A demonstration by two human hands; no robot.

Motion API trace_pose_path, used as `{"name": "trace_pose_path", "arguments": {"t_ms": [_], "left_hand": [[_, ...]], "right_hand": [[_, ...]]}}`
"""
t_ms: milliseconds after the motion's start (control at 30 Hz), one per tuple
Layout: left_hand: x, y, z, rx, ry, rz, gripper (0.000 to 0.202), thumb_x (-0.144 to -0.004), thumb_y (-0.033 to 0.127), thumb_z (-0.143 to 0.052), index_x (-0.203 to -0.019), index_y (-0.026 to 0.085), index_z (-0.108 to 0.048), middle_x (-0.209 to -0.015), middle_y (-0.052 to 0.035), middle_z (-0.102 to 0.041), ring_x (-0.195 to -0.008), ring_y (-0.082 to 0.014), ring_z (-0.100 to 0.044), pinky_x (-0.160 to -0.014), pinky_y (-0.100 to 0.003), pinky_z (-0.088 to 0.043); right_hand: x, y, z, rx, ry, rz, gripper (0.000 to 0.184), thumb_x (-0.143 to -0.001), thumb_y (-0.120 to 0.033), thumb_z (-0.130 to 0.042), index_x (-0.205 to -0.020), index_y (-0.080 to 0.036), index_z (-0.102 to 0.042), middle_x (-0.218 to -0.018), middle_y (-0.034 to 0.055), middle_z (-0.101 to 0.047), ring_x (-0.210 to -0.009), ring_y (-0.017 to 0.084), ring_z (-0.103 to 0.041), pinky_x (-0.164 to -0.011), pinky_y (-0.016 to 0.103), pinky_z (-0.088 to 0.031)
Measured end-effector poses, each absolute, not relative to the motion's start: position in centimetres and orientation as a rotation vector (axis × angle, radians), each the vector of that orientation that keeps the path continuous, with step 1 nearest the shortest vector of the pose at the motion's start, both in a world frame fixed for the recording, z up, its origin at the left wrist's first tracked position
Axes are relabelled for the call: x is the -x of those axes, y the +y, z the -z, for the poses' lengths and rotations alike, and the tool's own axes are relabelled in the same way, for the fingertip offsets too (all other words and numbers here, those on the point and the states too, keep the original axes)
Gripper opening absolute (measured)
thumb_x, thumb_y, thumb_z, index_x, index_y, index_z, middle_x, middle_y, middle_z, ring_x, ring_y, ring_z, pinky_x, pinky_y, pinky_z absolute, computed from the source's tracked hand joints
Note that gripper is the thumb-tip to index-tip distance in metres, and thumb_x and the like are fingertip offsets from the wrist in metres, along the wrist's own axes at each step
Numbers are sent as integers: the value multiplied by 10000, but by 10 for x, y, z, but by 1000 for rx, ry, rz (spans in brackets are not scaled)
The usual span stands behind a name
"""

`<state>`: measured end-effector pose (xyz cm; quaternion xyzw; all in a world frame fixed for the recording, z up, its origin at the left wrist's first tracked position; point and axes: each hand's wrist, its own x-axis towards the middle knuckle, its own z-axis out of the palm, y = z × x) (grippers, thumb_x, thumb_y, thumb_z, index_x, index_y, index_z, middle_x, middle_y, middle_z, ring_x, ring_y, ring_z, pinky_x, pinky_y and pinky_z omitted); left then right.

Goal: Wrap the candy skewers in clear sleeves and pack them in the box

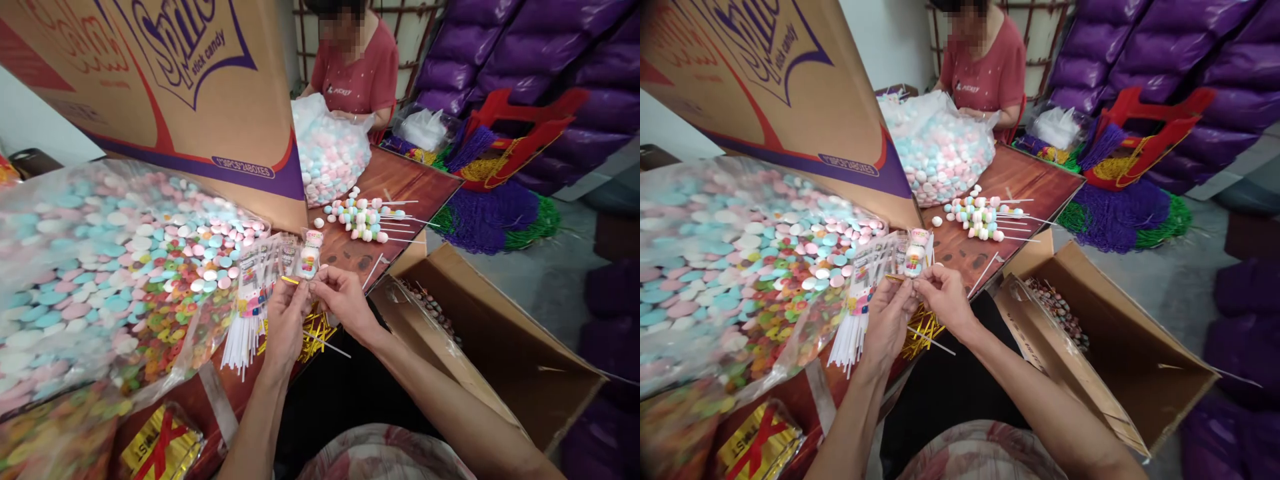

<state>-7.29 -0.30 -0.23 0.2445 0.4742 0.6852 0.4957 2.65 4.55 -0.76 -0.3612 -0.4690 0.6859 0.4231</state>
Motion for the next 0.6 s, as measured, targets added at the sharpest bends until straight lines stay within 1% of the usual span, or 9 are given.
{"name": "trace_pose_path", "arguments": {"t_ms": [133, 233, 333, 400, 433, 467, 533, 600], "left_hand": [[69, 1, 2, -502, 1107, -1616, 240, -773, 290, -784, -798, 160, -583, -620, 51, -494, -496, -25, -343, -487, -133, -319], [69, 2, -3, -349, 994, -1520, 220, -798, 219, -755, -770, 146, -549, -587, 61, -443, -452, -8, -268, -429, -108, -238], [69, 0, -11, -89, 819, -1342, 210, -875, 123, -624, -722, 149, -484, -555, 75, -352, -415, -12, -222, -380, -101, -176], [68, -2, -17, 31, 740, -1228, 250, -918, 86, -520, -694, 159, -434, -547, 78, -302, -402, -19, -212, -364, -97, -163], [66, -2, -19, 49, 725, -1184, 261, -923, 80, -500, -688, 162, -420, -545, 78, -291, -400, -21, -209, -361, -95, -160], [64, -2, -21, 30, 726, -1148, 259, -919, 86, -511, -689, 164, -419, -544, 79, -294, -400, -22, -208, -360, -94, -160], [57, -2, -20, -103, 782, -1119, 226, -887, 130, -598, -716, 160, -454, -543, 80, -336, -404, -20, -205, -364, -98, -166], [48, -2, -15, -309, 925, -1204, 188, -845, 204, -690, -789, 165, -515, -545, 76, -410, -409, -25, -233, -377, -109, -194]], "right_hand": [[-37, 43, 8, 904, -1304, -1687, 141, -816, -305, -626, -772, -177, -588, -623, -48, -541, -497, 82, -456, -491, 213, -374], [-46, 40, 11, 915, -1412, -1550, 134, -862, -298, -588, -789, -188, -566, -700, -32, -537, -596, 99, -462, -564, 220, -399], [-58, 40, 9, 868, -1509, -1459, 179, -908, -335, -556, -793, -203, -517, -775, -16, -509, -713, 125, -472, -649, 235, -422], [-68, 42, 4, 788, -1590, -1443, 205, -923, -359, -546, -795, -205, -501, -834, 1, -499, -783, 142, -480, -709, 254, -435], [-73, 44, 2, 750, -1633, -1443, 202, -927, -365, -542, -809, -206, -502, -860, 8, -501, -816, 150, -487, -736, 262, -439], [-77, 45, 1, 722, -1674, -1441, 187, -931, -366, -536, -837, -207, -505, -880, 13, -505, -842, 157, -493, -760, 269, -441], [-83, 46, 0, 718, -1743, -1403, 147, -944, -351, -504, -902, -210, -502, -893, 15, -519, -857, 162, -499, -785, 279, -442], [-84, 45, 0, 785, -1793, -1287, 109, -954, -307, -450, -937, -207, -487, -884, 16, -527, -829, 158, -486, -780, 283, -437]]}}
